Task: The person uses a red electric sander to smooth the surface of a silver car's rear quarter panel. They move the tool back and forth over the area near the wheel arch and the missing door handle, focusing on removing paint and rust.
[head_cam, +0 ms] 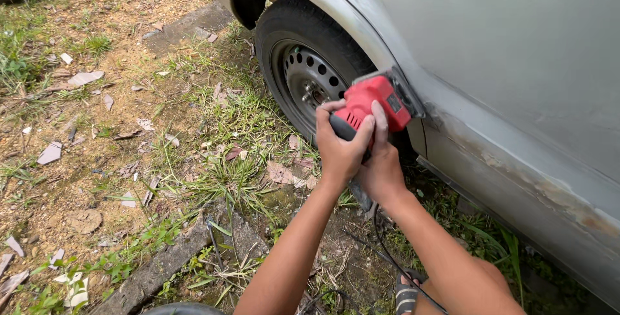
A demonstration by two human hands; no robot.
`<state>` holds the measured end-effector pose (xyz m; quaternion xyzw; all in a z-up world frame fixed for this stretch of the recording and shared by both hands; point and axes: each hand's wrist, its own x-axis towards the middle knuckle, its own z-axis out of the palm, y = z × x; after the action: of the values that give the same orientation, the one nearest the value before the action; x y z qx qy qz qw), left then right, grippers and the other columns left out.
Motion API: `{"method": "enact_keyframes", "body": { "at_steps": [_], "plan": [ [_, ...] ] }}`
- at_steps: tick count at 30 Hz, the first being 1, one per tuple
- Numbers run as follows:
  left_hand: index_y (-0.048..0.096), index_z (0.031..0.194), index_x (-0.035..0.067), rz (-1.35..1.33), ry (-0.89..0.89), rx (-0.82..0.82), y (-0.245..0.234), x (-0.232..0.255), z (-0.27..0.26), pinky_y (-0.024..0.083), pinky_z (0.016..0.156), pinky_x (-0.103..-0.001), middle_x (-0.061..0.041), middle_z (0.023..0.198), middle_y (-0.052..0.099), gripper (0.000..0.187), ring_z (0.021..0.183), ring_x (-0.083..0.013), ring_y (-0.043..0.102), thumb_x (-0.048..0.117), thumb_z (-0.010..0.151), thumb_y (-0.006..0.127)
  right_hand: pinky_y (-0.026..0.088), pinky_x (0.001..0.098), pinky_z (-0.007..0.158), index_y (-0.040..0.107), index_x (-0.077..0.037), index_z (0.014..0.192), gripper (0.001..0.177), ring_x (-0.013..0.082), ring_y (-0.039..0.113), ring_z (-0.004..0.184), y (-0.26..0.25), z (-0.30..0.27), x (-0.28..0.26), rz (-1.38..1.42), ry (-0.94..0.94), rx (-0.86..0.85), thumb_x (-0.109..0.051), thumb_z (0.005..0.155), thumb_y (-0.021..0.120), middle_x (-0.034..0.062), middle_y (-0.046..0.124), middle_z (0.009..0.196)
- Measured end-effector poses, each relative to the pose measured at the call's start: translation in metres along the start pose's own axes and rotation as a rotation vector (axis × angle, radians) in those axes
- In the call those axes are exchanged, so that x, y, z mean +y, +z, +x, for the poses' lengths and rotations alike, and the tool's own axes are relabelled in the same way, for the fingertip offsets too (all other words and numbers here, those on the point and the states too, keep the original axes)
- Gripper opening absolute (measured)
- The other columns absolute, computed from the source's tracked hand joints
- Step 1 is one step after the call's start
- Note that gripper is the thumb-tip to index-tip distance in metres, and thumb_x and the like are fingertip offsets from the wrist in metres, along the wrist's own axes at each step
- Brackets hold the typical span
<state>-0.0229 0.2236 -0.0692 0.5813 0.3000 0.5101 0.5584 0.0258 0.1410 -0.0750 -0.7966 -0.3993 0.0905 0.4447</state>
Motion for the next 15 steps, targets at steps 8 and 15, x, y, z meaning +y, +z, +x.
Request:
{"method": "enact_keyframes", "body": {
  "at_steps": [8,15],
  "plan": [
    [0.058,0.119,0.015,0.047,0.023,0.048,0.001,-0.016,-0.005,0.048,0.095,-0.049,-0.017,0.119,0.068,0.056,0.114,-0.0402,0.066,0.034,0.073,0.085,0.052,0.0645,0.091,0.016,-0.019,0.162,0.107,0.0544,0.066,0.110,-0.004,-0.004,0.003,-0.007,-0.028,-0.036,-0.009,0.072,0.074,0.0345,0.069,0.114],
    [0.059,0.115,0.013,0.034,0.258,0.002,0.004,0.053,0.008,0.048,0.101,-0.048,-0.015,0.118,0.068,0.055,0.118,-0.0410,0.065,0.037,0.073,0.087,0.051,0.0611,0.077,0.018,-0.015,0.155,0.097,0.0478,0.069,0.105,-0.018,0.007,-0.038,0.025,-0.007,0.127,-0.015,0.075,0.074,0.0263,0.073,0.106]
  ]
}}
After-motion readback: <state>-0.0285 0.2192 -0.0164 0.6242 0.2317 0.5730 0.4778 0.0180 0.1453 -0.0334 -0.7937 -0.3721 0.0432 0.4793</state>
